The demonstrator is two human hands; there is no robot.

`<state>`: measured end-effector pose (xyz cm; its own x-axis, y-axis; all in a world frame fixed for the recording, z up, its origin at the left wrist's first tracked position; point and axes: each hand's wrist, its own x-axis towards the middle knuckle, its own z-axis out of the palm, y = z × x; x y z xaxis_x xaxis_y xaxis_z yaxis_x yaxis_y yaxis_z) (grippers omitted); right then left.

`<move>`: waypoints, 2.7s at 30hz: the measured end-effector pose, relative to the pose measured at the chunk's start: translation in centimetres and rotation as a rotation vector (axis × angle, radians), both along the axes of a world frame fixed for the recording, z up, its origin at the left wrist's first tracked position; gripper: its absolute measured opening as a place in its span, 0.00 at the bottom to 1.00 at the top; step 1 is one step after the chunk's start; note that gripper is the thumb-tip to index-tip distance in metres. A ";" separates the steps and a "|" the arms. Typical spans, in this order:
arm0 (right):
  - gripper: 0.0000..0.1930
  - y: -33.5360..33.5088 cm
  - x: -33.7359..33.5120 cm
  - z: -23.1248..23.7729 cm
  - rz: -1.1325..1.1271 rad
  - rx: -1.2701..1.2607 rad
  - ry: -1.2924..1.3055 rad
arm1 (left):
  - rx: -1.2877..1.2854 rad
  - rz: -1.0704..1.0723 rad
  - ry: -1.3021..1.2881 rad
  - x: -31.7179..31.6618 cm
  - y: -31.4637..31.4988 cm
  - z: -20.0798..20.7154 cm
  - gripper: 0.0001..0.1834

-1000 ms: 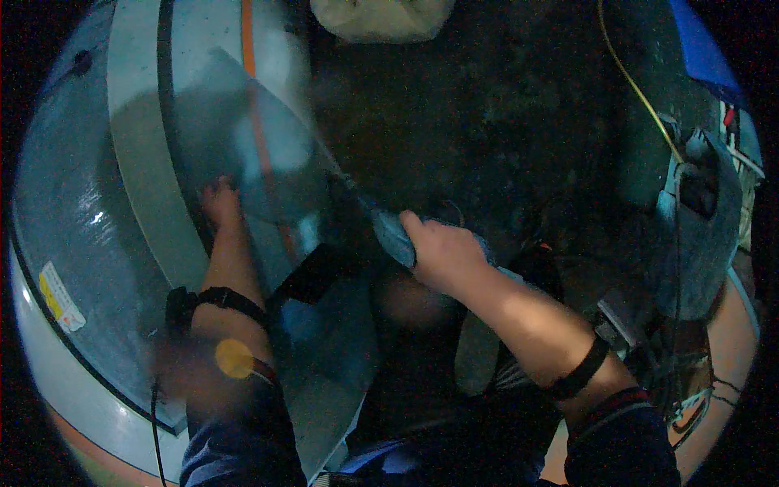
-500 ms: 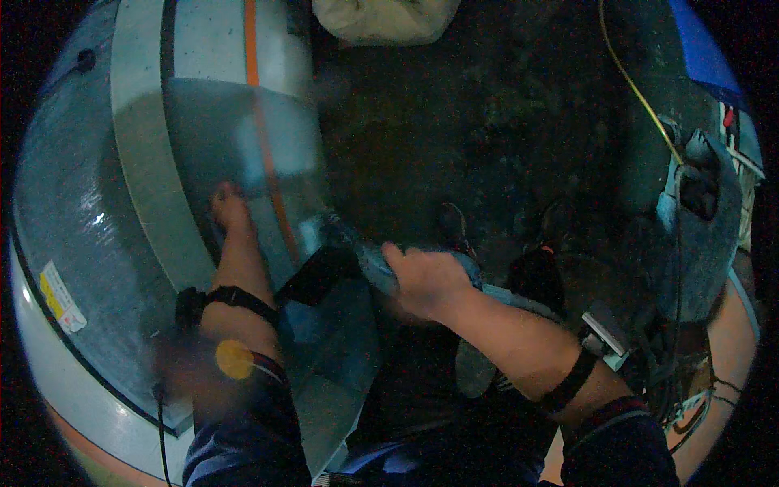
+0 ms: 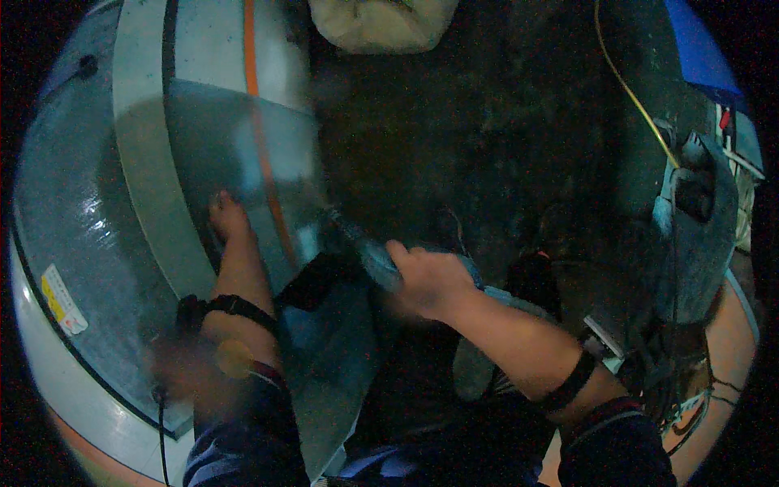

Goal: Clean and assemble industrial filter components using pressurized air/water.

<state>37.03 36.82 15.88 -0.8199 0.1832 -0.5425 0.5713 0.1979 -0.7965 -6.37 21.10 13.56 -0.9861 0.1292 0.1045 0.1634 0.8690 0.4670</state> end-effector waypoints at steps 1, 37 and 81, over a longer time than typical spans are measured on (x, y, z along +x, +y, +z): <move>0.28 0.3 0.2 0.3 -0.017 0.016 0.051 | -0.051 0.053 -0.029 -0.4 -0.2 0.4 0.18; 0.34 7.0 3.6 4.7 -0.042 0.102 0.123 | -0.748 -0.498 -0.173 3.6 6.8 -1.3 0.14; 0.25 6.7 -2.8 0.6 -0.091 0.210 0.025 | -0.714 -0.407 0.019 3.7 5.8 1.6 0.18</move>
<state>34.23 43.48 16.48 -0.8077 0.3636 -0.4642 0.5747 0.3098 -0.7574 -2.68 26.93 15.20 -0.8464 0.5184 -0.1220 0.5325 0.8266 -0.1821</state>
